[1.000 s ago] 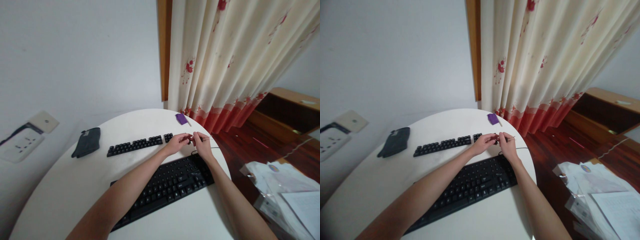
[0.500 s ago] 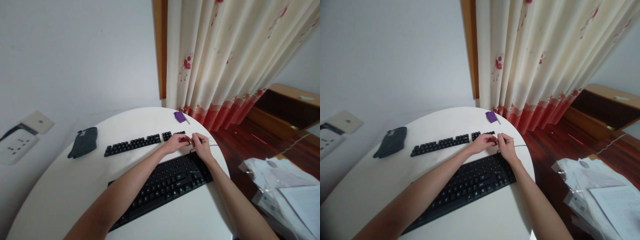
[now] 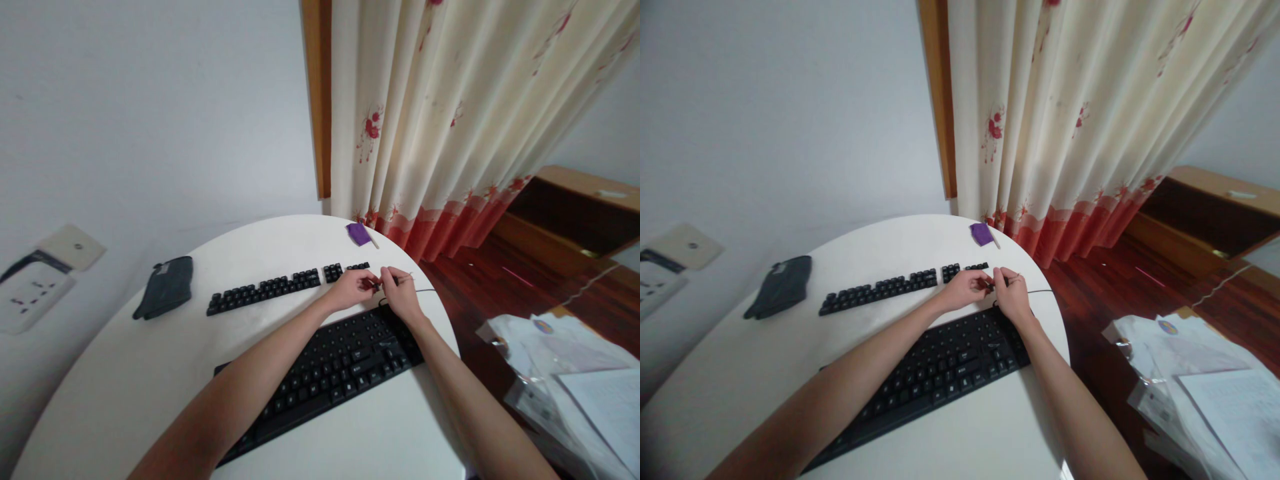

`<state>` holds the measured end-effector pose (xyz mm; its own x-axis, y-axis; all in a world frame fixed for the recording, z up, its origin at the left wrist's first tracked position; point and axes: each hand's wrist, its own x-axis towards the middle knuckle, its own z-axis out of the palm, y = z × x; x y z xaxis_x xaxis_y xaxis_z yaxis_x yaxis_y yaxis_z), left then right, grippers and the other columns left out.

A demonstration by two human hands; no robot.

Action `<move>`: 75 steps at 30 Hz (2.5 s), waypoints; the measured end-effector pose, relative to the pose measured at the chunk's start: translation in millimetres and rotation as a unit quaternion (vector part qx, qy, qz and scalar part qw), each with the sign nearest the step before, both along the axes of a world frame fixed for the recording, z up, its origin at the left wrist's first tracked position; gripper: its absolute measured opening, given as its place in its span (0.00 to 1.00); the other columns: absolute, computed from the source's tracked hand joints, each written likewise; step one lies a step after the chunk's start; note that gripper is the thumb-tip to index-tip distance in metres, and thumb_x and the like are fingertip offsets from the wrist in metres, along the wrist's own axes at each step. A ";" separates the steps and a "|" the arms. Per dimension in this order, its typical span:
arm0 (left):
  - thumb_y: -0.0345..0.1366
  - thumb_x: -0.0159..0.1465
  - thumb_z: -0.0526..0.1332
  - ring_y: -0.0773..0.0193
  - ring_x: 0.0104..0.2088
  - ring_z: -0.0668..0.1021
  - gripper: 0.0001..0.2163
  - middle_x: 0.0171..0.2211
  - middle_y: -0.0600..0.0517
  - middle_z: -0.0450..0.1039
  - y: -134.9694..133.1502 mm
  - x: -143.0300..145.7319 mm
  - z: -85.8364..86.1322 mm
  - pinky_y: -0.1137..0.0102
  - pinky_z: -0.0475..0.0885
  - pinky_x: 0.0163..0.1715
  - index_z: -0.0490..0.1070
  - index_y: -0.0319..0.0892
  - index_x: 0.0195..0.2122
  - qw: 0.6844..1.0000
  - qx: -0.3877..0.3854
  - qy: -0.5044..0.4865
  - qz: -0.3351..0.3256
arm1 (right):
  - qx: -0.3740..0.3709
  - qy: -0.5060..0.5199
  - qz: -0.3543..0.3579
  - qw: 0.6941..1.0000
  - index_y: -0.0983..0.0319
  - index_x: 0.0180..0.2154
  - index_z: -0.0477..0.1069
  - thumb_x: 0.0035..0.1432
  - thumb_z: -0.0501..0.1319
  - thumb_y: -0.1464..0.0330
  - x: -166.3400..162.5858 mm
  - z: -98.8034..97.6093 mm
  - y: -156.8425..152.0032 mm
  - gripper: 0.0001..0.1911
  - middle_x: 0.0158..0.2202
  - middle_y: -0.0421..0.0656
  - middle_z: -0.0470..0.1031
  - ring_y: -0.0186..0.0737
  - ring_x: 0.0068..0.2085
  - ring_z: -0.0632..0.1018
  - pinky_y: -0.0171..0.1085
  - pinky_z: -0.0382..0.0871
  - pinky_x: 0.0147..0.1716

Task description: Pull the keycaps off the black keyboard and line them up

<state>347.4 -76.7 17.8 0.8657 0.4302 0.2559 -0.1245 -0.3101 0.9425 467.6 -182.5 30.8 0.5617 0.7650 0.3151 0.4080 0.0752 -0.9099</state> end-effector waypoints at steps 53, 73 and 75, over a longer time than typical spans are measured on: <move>0.36 0.60 0.67 0.52 0.51 0.66 0.02 0.51 0.51 0.69 -2.1 3.7 13.8 0.56 0.63 0.46 0.79 0.48 0.34 0.829 0.446 0.186 0.282 | 0.059 0.035 -0.135 0.988 0.60 0.21 0.68 0.64 0.54 0.59 12.5 1.3 1.1 0.21 0.15 0.36 0.63 0.36 0.21 0.65 0.36 0.57 0.25; 0.39 0.59 0.67 0.48 0.53 0.65 0.19 0.54 0.47 0.66 -2.8 5.5 19.7 0.55 0.61 0.48 0.69 0.49 0.52 0.810 0.432 0.235 0.319 | 0.056 0.056 -0.123 0.989 0.60 0.22 0.68 0.63 0.55 0.58 10.5 2.4 1.2 0.20 0.14 0.35 0.62 0.36 0.20 0.64 0.36 0.56 0.24; 0.39 0.59 0.67 0.47 0.53 0.65 0.19 0.53 0.47 0.66 -2.1 5.6 18.7 0.54 0.61 0.48 0.69 0.49 0.52 0.816 0.426 0.228 0.318 | 0.055 0.056 -0.121 0.989 0.60 0.22 0.68 0.63 0.55 0.58 10.3 2.3 1.1 0.20 0.14 0.35 0.62 0.36 0.20 0.64 0.36 0.56 0.24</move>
